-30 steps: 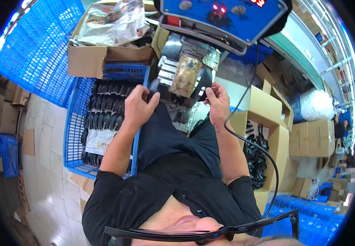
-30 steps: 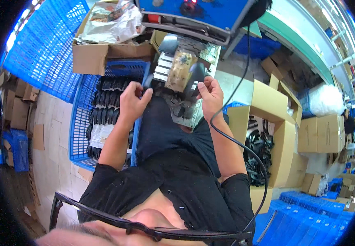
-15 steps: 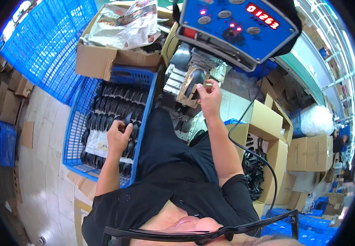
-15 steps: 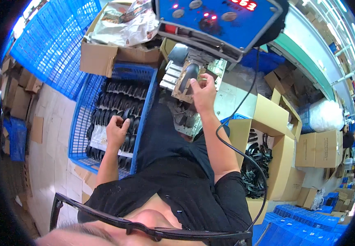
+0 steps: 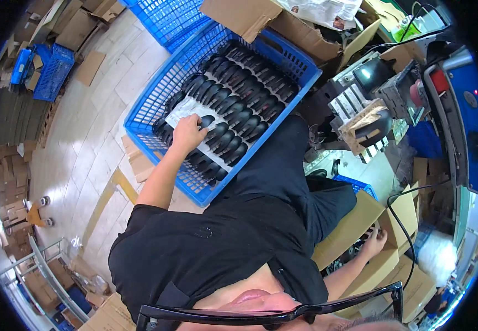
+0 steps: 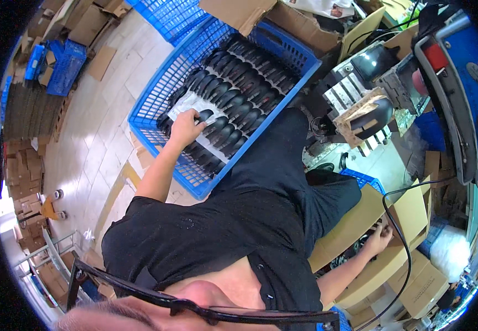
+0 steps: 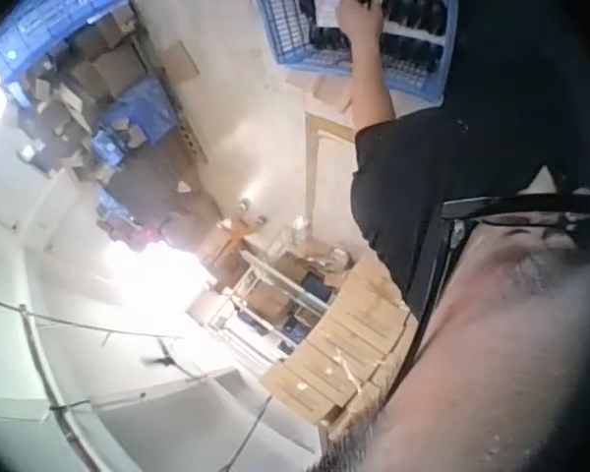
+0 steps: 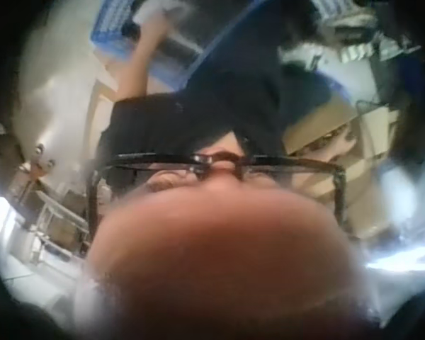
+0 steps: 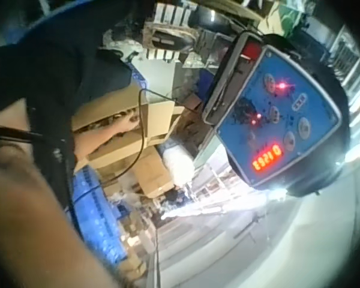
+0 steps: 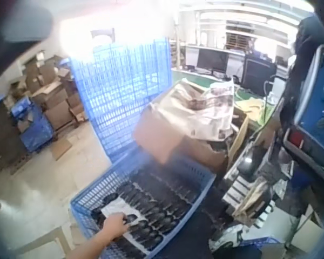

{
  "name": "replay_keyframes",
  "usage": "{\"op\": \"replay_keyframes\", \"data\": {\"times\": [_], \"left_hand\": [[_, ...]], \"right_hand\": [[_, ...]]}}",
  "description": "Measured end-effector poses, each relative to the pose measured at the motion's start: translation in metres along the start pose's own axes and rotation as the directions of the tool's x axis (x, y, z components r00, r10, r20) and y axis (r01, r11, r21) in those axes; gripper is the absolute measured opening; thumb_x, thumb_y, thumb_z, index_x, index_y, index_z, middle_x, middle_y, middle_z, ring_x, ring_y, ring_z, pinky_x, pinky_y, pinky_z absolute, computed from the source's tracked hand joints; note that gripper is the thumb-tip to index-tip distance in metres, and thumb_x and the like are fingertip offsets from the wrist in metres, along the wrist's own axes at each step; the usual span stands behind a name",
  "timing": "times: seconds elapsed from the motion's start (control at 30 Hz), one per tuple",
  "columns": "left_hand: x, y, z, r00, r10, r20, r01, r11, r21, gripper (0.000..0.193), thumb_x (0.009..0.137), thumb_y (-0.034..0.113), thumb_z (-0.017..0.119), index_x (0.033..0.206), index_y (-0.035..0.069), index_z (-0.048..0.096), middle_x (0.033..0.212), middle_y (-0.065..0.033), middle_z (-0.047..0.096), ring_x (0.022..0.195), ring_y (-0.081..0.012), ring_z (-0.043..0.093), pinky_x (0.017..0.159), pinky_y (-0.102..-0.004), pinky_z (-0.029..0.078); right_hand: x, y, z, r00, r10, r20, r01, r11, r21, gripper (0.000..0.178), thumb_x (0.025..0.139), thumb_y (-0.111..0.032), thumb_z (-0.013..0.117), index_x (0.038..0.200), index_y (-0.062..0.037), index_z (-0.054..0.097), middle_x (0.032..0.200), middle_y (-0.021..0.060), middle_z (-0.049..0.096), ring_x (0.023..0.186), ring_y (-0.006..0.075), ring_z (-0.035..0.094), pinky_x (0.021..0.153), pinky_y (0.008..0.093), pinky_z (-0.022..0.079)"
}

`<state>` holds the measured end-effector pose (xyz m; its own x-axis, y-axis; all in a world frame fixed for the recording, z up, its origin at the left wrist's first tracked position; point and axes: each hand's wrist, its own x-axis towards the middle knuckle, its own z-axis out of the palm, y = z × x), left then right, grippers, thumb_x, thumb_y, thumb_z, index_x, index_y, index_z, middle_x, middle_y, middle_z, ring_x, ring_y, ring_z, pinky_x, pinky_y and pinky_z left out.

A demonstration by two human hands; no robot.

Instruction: Assembling and processing electronic parts using a manual press machine in a factory setting.

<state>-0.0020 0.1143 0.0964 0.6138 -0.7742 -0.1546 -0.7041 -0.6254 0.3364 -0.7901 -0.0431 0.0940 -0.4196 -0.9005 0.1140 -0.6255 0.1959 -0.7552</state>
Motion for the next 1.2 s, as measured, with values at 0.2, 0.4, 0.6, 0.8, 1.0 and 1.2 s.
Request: {"op": "replay_keyframes", "data": {"times": [0.2,0.4,0.6,0.8,1.0,1.2], "left_hand": [[0.010,-0.010,0.052,0.999,0.049,0.008,-0.049,0.998,0.033,0.036,0.083,0.026,0.086,0.105,0.004,0.069,0.110,-0.0178,0.073,0.110,-0.0386,0.066,0.093,-0.0510,0.056],[0.017,0.014,0.058,0.995,0.075,-0.069,-0.073,0.997,0.033,0.033,0.084,0.027,0.085,0.104,0.004,0.071,0.116,-0.0181,0.071,0.115,-0.0386,0.064,0.097,-0.0503,0.055],[0.013,0.050,0.047,0.983,0.182,-0.025,-0.183,0.982,-0.040,0.031,0.091,0.030,0.075,0.103,0.001,0.073,0.113,-0.0225,0.070,0.114,-0.0418,0.063,0.099,-0.0524,0.052],[0.020,0.103,0.034,0.931,0.345,-0.118,-0.363,0.906,-0.218,0.022,0.092,0.022,0.076,0.102,0.002,0.071,0.106,-0.0193,0.071,0.107,-0.0402,0.065,0.096,-0.0491,0.052],[0.001,0.206,0.003,0.884,0.431,-0.181,-0.464,0.757,-0.461,0.028,0.093,0.017,0.079,0.114,0.000,0.073,0.109,-0.0179,0.074,0.096,-0.0330,0.073,0.086,-0.0408,0.058],[-0.015,0.299,-0.019,0.697,0.651,-0.301,-0.697,0.517,-0.497,0.031,0.090,0.017,0.082,0.116,0.001,0.073,0.108,-0.0169,0.074,0.100,-0.0346,0.073,0.087,-0.0412,0.059]], "right_hand": [[-0.041,0.142,-0.075,0.925,0.379,0.017,-0.353,0.878,-0.323,0.043,0.094,-0.024,0.083,0.127,-0.0005,0.067,0.101,0.0073,0.073,0.087,0.0202,0.066,0.070,0.0311,0.051],[-0.106,0.148,-0.052,0.733,0.655,0.181,-0.621,0.754,-0.213,0.060,0.088,-0.026,0.089,0.138,-0.0029,0.065,0.098,0.0083,0.072,0.074,0.0196,0.064,0.050,0.0335,0.044],[-0.121,0.089,-0.029,0.890,0.454,0.051,-0.332,0.720,-0.610,0.046,0.085,-0.034,0.086,0.116,-0.0003,0.077,0.110,0.0245,0.079,0.102,0.0422,0.074,0.092,0.0481,0.056],[-0.098,0.092,-0.064,0.811,0.584,-0.036,-0.585,0.807,-0.088,0.023,0.108,-0.026,0.065,0.109,-0.0035,0.070,0.085,0.0040,0.070,0.065,0.0139,0.062,0.050,0.0291,0.051],[-0.075,0.008,-0.064,0.951,0.123,-0.285,-0.180,0.966,-0.184,0.027,0.100,-0.019,0.076,0.112,0.0050,0.076,0.098,0.0104,0.077,0.088,0.0204,0.071,0.083,0.0339,0.057],[-0.074,-0.094,-0.002,0.994,-0.061,-0.088,0.074,0.986,0.152,0.028,0.094,-0.008,0.082,0.117,0.0059,0.075,0.104,0.0074,0.075,0.089,0.0129,0.068,0.080,0.0287,0.056]]}}
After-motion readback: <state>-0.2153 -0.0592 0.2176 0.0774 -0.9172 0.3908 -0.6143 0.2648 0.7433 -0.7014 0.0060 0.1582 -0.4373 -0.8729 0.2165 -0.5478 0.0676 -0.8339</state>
